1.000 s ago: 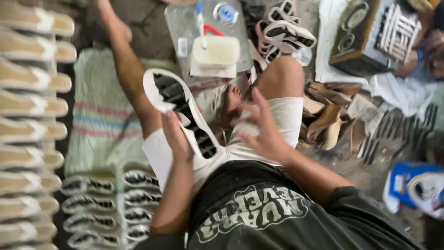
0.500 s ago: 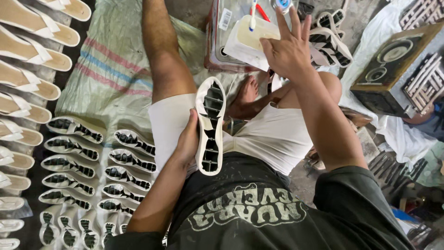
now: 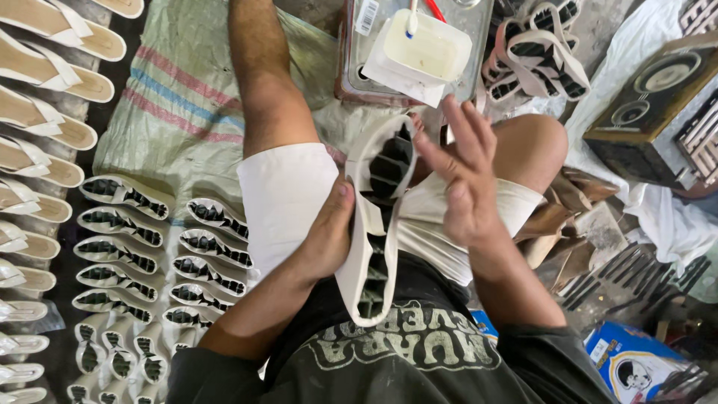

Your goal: The person sits on the floor and applies a white substance to the sole of a white sandal using a brush. They repeatedly dip the brush into a container and spread the substance across the sole, then place the sandal aside and pick up another one to repeat the process.

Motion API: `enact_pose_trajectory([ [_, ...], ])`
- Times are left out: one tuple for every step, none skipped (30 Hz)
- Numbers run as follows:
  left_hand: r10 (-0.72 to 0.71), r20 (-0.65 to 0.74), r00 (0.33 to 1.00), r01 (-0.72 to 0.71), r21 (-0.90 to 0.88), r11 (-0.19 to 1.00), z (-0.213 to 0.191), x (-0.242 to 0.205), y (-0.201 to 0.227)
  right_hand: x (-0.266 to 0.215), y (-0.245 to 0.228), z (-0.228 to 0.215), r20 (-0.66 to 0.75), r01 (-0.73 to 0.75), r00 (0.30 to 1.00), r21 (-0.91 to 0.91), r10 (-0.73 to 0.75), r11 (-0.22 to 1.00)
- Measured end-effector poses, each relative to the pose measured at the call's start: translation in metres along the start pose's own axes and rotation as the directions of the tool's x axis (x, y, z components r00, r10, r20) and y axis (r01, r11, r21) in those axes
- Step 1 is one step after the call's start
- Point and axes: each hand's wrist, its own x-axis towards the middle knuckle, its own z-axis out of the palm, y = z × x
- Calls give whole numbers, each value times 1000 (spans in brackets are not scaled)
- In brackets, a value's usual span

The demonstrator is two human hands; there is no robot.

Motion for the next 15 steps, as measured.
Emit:
enact_pose_trajectory([
  [13,46,999,-10,-53,999,5,-3,4,-6,-5,5,-5,12,1000,7,-12,1000],
  [4,55,998,-2,-36,999,9,-4,8,-9,-8,10,-10,29,1000,14,-29,999],
  [-6,63,998,7,-19,1000,13,-6,12,-12,-8,13,-31,25,999,-4,-25,1000],
  [-15,67,998,15,-3,1000,16,-8,15,-13,-6,15,-48,22,999,-19,-23,1000],
  [-19,71,997,18,17,1000,18,-10,17,-14,-5,17,-64,18,998,-35,-20,999],
  [-19,73,997,17,37,999,19,-10,18,-14,-3,17,-59,29,998,-55,-32,998],
  [-20,76,997,16,57,998,20,-11,19,-14,-1,16,-54,40,998,-75,-44,996],
  [-19,77,997,13,74,997,20,-13,20,-14,-1,15,-47,52,997,-94,-57,994],
  [-18,77,997,11,90,996,20,-15,20,-14,-1,14,-12,110,994,-129,-113,986],
  [-17,82,997,8,108,994,20,-15,20,-15,-2,13,22,169,986,-163,-168,972],
  [-4,76,997,-5,112,994,19,-16,20,-15,-2,12,56,228,974,-194,-221,954],
  [10,74,997,-18,115,993,19,-16,20,-16,-3,12,61,248,969,-209,-241,946],
  [23,72,997,-32,118,992,20,-17,19,-17,-3,11,65,268,963,-224,-260,937],
  [22,74,997,-31,123,992,20,-19,19,-18,-3,11,69,285,959,-239,-276,928],
  [20,75,997,-29,128,991,20,-20,18,-20,-3,11,55,276,961,-249,-271,928],
])
